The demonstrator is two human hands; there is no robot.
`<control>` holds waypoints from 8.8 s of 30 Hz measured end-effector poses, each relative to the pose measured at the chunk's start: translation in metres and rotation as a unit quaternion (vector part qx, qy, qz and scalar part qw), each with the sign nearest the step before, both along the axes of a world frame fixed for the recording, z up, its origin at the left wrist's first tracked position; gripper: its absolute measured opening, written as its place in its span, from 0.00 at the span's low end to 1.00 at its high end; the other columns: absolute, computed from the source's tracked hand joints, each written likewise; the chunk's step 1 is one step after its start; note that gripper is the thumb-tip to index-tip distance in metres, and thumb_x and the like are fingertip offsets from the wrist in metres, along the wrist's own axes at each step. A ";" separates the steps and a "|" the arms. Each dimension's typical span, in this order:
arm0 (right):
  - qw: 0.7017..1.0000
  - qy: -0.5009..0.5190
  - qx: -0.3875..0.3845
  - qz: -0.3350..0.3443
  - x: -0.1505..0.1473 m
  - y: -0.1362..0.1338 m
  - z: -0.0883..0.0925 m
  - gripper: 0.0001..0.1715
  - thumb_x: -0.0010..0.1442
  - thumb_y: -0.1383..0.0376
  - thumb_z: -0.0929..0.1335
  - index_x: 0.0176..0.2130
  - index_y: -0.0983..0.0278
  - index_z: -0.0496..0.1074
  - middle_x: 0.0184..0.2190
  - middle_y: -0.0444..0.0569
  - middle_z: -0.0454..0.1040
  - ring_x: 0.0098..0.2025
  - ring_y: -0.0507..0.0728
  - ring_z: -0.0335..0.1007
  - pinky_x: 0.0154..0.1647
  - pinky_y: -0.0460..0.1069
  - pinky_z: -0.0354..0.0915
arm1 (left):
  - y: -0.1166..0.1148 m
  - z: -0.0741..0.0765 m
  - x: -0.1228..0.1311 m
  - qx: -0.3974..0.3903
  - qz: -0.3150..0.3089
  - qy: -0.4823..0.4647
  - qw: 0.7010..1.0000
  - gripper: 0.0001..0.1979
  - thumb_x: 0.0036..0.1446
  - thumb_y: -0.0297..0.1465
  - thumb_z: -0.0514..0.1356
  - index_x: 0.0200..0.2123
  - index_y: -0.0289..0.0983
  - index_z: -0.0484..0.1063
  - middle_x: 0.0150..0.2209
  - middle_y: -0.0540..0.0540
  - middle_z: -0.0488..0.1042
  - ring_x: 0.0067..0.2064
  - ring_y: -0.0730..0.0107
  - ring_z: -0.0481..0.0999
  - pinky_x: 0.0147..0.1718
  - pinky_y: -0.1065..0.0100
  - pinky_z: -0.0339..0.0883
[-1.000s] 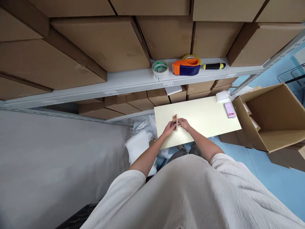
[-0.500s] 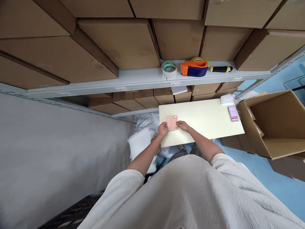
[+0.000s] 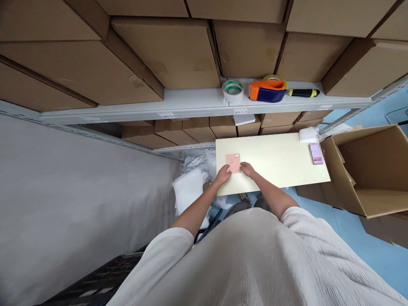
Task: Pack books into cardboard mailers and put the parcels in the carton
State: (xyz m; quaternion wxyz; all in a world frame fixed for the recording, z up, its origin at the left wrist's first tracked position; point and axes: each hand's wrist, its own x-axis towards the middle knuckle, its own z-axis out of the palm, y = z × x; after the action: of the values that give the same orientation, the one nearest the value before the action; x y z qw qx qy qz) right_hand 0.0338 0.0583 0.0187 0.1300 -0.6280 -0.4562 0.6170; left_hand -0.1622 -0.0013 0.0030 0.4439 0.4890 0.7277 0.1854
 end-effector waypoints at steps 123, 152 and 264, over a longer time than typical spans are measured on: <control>0.745 -0.353 0.518 0.229 0.250 0.318 0.273 0.23 0.69 0.59 0.65 0.57 0.66 0.75 0.45 0.62 0.81 0.55 0.73 0.70 0.61 0.68 0.59 | -0.021 0.036 0.212 -0.140 -0.199 0.160 0.957 0.38 0.69 0.38 0.56 0.77 0.32 0.52 0.82 0.30 0.47 0.83 0.52 0.48 0.77 0.58 0.49; 0.900 -0.392 0.123 0.144 0.385 0.057 0.047 0.17 0.74 0.64 0.64 0.60 0.63 0.67 0.54 0.62 0.75 0.52 0.66 0.76 0.43 0.54 0.67 | -0.017 0.040 0.232 -0.213 -0.197 0.208 0.934 0.44 0.63 0.35 0.63 0.78 0.39 0.48 0.84 0.34 0.38 0.83 0.49 0.43 0.77 0.56 0.52; 0.801 -0.248 0.355 0.413 0.160 0.034 0.087 0.16 0.75 0.65 0.63 0.54 0.63 0.77 0.55 0.58 0.79 0.57 0.65 0.73 0.56 0.54 0.64 | -0.076 0.037 0.127 0.047 0.076 0.086 0.992 0.28 0.66 0.25 0.59 0.68 0.38 0.71 0.70 0.38 0.72 0.71 0.56 0.72 0.74 0.54 0.63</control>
State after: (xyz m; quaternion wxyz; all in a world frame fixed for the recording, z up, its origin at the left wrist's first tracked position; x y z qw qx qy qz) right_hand 0.1939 0.0925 0.1053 -0.0414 -0.4214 -0.8761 0.2306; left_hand -0.0356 -0.0776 0.0403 0.3412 0.4664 0.7886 0.2099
